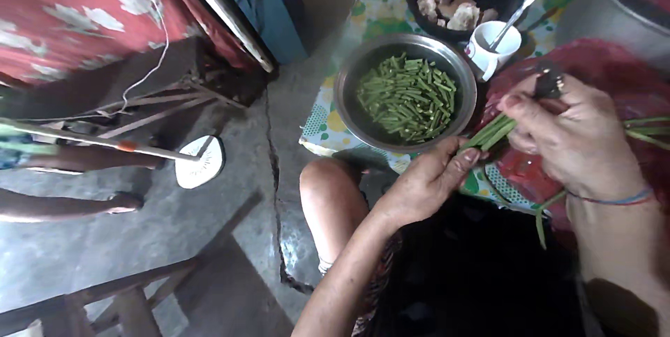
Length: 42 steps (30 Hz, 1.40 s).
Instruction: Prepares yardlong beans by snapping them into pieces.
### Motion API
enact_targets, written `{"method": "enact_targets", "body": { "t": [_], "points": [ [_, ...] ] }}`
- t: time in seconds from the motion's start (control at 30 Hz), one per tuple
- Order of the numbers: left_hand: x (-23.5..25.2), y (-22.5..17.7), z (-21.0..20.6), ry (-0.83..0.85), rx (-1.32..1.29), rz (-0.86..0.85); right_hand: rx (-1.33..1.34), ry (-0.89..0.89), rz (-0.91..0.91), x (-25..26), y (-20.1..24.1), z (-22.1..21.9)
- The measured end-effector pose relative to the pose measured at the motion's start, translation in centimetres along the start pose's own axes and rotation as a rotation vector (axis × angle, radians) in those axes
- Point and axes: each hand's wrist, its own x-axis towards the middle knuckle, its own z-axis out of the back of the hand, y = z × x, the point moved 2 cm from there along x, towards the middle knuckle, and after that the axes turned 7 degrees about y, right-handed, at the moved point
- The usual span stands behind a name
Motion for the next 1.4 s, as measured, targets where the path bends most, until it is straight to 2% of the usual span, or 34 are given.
{"method": "enact_targets", "body": {
  "t": [0.13,0.2,0.3,0.37,0.47,0.7,0.8,0.87,1.03,1.23,1.3,1.4],
  "points": [
    [1.6,-0.4,2.3,-0.067,0.264,0.061,-0.053,-0.024,-0.046,2.4,-0.6,0.1],
    [2.4,-0.7,4.4,-0.038,0.28,0.109,-0.097,-0.03,-0.004,3.0,-0.7,0.3],
    [2.8,-0.4,6.9,-0.014,0.17,0.098,-0.109,0.05,0.135,3.4,0.1,-0.8],
    [2.6,0.0,7.3,-0.03,0.125,0.075,-0.246,0.13,0.201,3.4,-0.1,-2.1],
    [2.2,0.2,7.2,-0.034,0.128,0.048,-0.434,0.16,0.244,4.0,-1.3,-3.1],
    [1.8,0.6,7.2,-0.03,-0.112,-0.027,-0.412,0.072,0.305,4.8,-2.4,-4.8],
    [2.1,0.8,7.1,-0.054,-0.062,-0.076,-0.397,0.025,0.328,4.9,-2.5,-5.3],
    [2.1,0.9,7.1,-0.075,0.036,-0.088,-0.389,0.016,0.303,4.9,-2.7,-5.6],
    [2.0,0.9,6.9,-0.077,0.258,-0.079,-0.306,0.043,0.098,5.0,-2.5,-5.7],
    [1.7,0.6,6.5,-0.002,0.235,-0.153,-0.165,0.139,-0.074,5.7,-3.2,-4.6],
    [1.9,0.9,6.7,-0.01,0.228,-0.103,-0.113,0.152,-0.079,5.8,-3.5,-4.2],
    [2.0,1.3,7.0,-0.02,0.226,-0.033,-0.103,0.2,0.025,5.5,-3.0,-4.0]
  ]
}}
